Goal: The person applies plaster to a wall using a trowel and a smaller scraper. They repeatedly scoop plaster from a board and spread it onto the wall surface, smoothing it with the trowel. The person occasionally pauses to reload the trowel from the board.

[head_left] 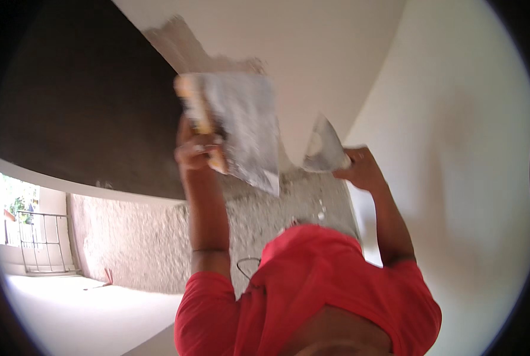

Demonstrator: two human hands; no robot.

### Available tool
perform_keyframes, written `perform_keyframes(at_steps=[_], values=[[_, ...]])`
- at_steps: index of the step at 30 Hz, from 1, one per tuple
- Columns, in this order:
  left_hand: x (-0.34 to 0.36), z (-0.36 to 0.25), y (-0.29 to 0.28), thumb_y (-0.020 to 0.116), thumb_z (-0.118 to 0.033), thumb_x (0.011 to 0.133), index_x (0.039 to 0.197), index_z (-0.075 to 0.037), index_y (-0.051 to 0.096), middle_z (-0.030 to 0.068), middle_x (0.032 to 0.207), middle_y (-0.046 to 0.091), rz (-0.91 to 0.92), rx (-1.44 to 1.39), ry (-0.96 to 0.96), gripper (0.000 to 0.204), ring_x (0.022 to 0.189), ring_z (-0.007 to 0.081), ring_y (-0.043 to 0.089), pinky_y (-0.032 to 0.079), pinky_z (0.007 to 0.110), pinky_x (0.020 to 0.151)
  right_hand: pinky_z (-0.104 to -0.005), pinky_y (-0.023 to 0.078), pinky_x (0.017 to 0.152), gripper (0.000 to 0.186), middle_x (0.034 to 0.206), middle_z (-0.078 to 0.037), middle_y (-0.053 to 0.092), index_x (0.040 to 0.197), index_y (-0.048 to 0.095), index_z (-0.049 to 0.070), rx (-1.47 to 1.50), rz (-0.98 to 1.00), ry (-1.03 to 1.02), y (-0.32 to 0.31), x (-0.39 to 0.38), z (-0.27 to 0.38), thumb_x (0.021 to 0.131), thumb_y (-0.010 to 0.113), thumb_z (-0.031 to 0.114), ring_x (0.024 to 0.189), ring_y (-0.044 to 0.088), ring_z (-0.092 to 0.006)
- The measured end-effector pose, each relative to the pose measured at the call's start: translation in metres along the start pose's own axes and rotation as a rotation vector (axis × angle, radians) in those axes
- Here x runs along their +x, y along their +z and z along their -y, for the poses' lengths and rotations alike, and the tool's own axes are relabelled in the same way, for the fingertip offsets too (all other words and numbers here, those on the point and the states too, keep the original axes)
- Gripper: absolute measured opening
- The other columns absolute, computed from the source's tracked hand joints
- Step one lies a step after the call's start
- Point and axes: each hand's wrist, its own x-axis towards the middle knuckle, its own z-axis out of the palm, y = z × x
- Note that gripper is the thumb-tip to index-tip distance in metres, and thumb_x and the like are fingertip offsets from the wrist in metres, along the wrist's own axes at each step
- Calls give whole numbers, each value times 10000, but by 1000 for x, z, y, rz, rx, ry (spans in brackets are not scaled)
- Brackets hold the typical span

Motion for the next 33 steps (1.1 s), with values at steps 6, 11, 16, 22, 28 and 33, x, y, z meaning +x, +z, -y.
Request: perform_keyframes(at_steps=[6,11,16,22,28,33], values=[[-32,72,64,626,-169,504,1162,81,538,114,961,618,135,-43,-525,709,806,179,583,464,253,753,-287,465,645,387,694,-90,632,959,697,1,405,323,64,-62,16,9,586,746,90,657,547,-147],[-44,86,51,655,-117,640,1137,28,530,64,925,604,78,138,-661,533,800,174,593,493,283,763,-289,455,624,303,696,-81,617,911,677,-17,453,251,104,-72,16,-14,627,754,54,633,541,-133],[-103,84,52,572,-1,838,1185,-6,502,96,1050,597,-496,-222,-596,354,975,224,622,537,395,835,-309,484,665,328,876,-119,603,1063,621,-18,388,-115,-54,-73,18,-29,758,710,63,753,586,-191],[-160,41,175,611,8,839,1204,-5,478,109,1075,595,-519,-483,-629,389,948,242,630,541,412,841,-348,504,742,388,1027,-155,548,1233,566,5,516,-323,-208,-27,25,-12,876,672,113,886,592,-272],[-163,26,196,602,-22,843,1147,-8,533,91,1013,624,-463,-509,-511,313,921,226,645,537,382,823,-357,512,784,546,1067,-129,573,1307,564,68,309,-464,-559,0,19,-26,776,671,1,957,587,-278],[-154,2,173,650,5,827,1090,-26,547,66,973,617,-484,-407,-429,284,864,180,630,533,338,768,-399,495,805,522,1028,-134,598,1306,564,74,150,-444,-533,2,32,-48,795,647,10,950,562,-309]])
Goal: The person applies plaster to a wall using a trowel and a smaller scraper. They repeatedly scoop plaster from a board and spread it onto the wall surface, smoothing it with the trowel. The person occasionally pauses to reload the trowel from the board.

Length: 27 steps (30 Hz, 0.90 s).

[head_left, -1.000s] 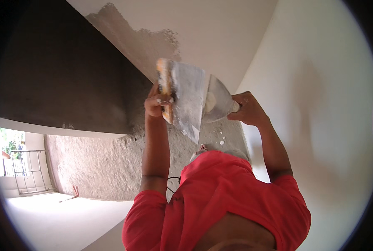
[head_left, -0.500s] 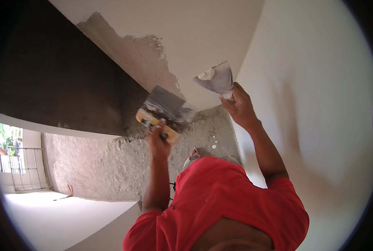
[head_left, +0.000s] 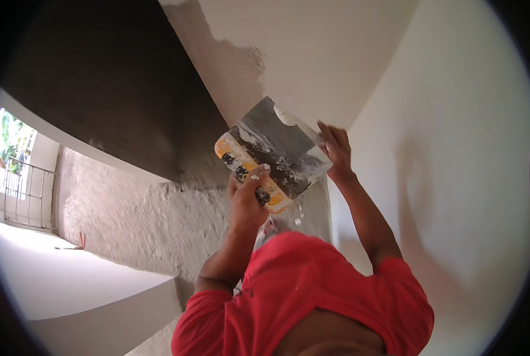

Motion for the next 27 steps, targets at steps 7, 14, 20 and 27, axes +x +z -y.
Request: perform_keyframes(at_steps=[7,14,20,27], values=[[103,-195,45,682,-65,838,1018,-3,627,63,961,650,136,557,979,198,829,156,634,516,307,745,-428,477,778,432,934,-171,591,1220,596,14,-58,79,303,49,-94,-36,795,674,36,886,566,-346],[199,-397,196,614,-24,787,1258,-163,588,72,1175,643,-145,1450,2357,491,1052,265,617,473,390,898,-418,478,656,433,859,-184,570,1104,627,-36,5,88,580,83,-191,-31,692,735,38,769,581,-340],[236,-410,244,553,31,793,1337,-151,519,69,1344,551,-362,1622,2433,575,1293,289,453,323,511,1066,-408,430,608,261,778,-151,541,884,625,-36,-56,37,721,85,-195,-9,662,744,37,665,538,-305],[277,-400,243,546,50,783,1364,-219,496,24,1377,528,-390,1654,2435,642,1314,270,433,295,525,1080,-407,413,593,273,757,-151,526,862,605,-50,-46,-4,716,82,-181,-18,643,744,35,654,523,-304]])
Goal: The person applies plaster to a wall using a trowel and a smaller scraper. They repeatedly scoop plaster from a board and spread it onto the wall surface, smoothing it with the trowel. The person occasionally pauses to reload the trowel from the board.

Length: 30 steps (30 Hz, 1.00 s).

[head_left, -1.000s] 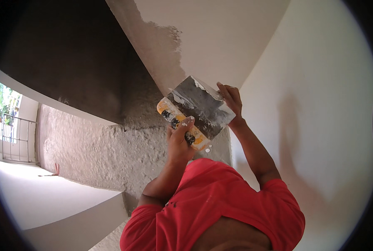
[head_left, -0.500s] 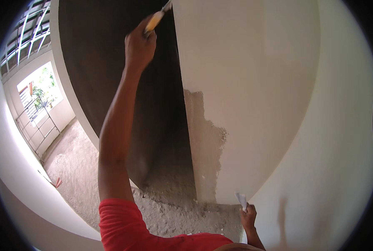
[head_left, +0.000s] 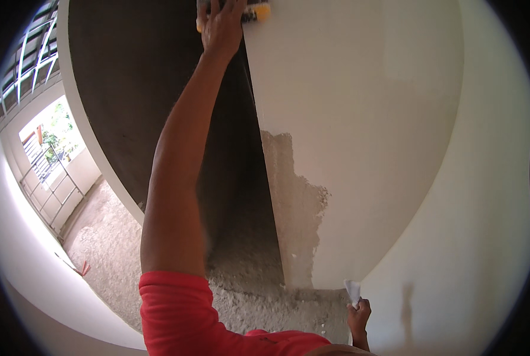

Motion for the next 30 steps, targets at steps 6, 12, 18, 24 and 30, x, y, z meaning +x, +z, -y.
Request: perform_keyframes(at_steps=[6,12,18,24,30], values=[[-44,-13,-38,564,18,778,1404,-279,442,-5,1409,499,137,-18,8,704,1313,285,430,268,611,1070,-393,396,592,212,717,-136,507,768,572,-47,75,-28,54,-1,-2,1,654,727,41,632,499,-282],[71,12,-51,492,38,837,1344,-146,519,93,1369,530,184,-18,-57,540,1315,288,423,252,607,1095,-384,394,592,207,703,-122,496,733,551,-42,81,43,76,1,8,13,657,719,53,623,483,-262],[69,8,-38,486,23,841,1350,-153,513,84,1392,511,341,-20,-94,540,1331,280,408,220,640,1102,-386,398,597,244,702,-121,493,700,518,-35,57,52,93,-1,2,3,653,731,76,627,482,-262],[15,-9,-54,515,18,814,1371,-179,489,59,1406,500,355,10,-74,592,1336,272,403,223,642,1099,-386,390,593,254,710,-126,488,706,509,-38,27,108,92,-14,8,12,662,732,76,621,473,-273],[-131,-56,-41,636,-21,723,1451,-280,386,24,1419,488,405,25,-3,811,1342,322,381,233,675,1064,-389,396,595,226,725,-127,502,741,534,-44,11,114,120,-26,17,10,682,724,62,627,486,-274]])
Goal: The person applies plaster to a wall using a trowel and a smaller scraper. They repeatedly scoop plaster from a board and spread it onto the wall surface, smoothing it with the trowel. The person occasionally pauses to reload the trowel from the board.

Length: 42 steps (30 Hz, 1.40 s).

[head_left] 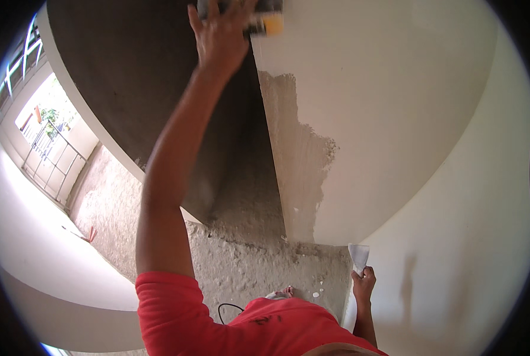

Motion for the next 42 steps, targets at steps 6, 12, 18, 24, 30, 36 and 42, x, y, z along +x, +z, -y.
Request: perform_keyframes(at_steps=[6,12,18,24,30,36,42], values=[[-156,-59,4,612,72,713,1412,-249,461,-13,1420,495,201,-281,-89,785,1382,373,320,79,658,1117,-385,401,605,253,726,-128,504,716,505,-36,-35,-11,-64,-8,1,-8,678,740,49,627,483,-279],[-147,-42,-42,627,67,711,1409,-244,465,3,1418,497,201,-288,-81,781,1383,351,326,78,639,1128,-375,420,527,294,606,-107,505,650,470,-23,-40,-106,-67,19,-4,-70,676,744,81,526,504,-219],[44,13,-56,573,72,723,1403,-250,455,-9,1380,530,-233,-124,26,762,1314,333,403,213,663,1083,-341,401,385,281,467,-82,489,601,485,-18,40,-127,10,43,-4,-114,727,689,130,375,500,-161],[149,34,-66,531,39,806,1367,-163,499,61,1408,498,-232,-116,-73,597,1346,264,386,219,623,1116,-350,415,383,279,473,-94,512,611,519,-31,35,-122,32,36,-23,-106,731,689,155,384,522,-164],[158,33,-88,556,42,802,1374,-168,491,53,1411,493,-72,-69,-112,613,1343,263,384,219,612,1124,-346,427,385,280,488,-102,534,625,535,-35,5,-108,-11,42,-27,-117,743,683,171,381,527,-171],[131,29,-96,536,50,802,1360,-140,505,71,1401,499,5,-23,-94,590,1343,267,382,212,615,1125,-412,415,515,267,569,-211,539,632,534,-47,44,-35,153,25,-26,-84,690,699,154,484,508,-310],[13,-15,-41,574,2,779,1394,-205,462,49,1403,499,-29,14,-37,659,1357,299,358,226,637,1095,-412,411,512,294,545,-188,521,625,513,-38,0,-33,178,-3,-26,-85,695,712,167,480,497,-278]])
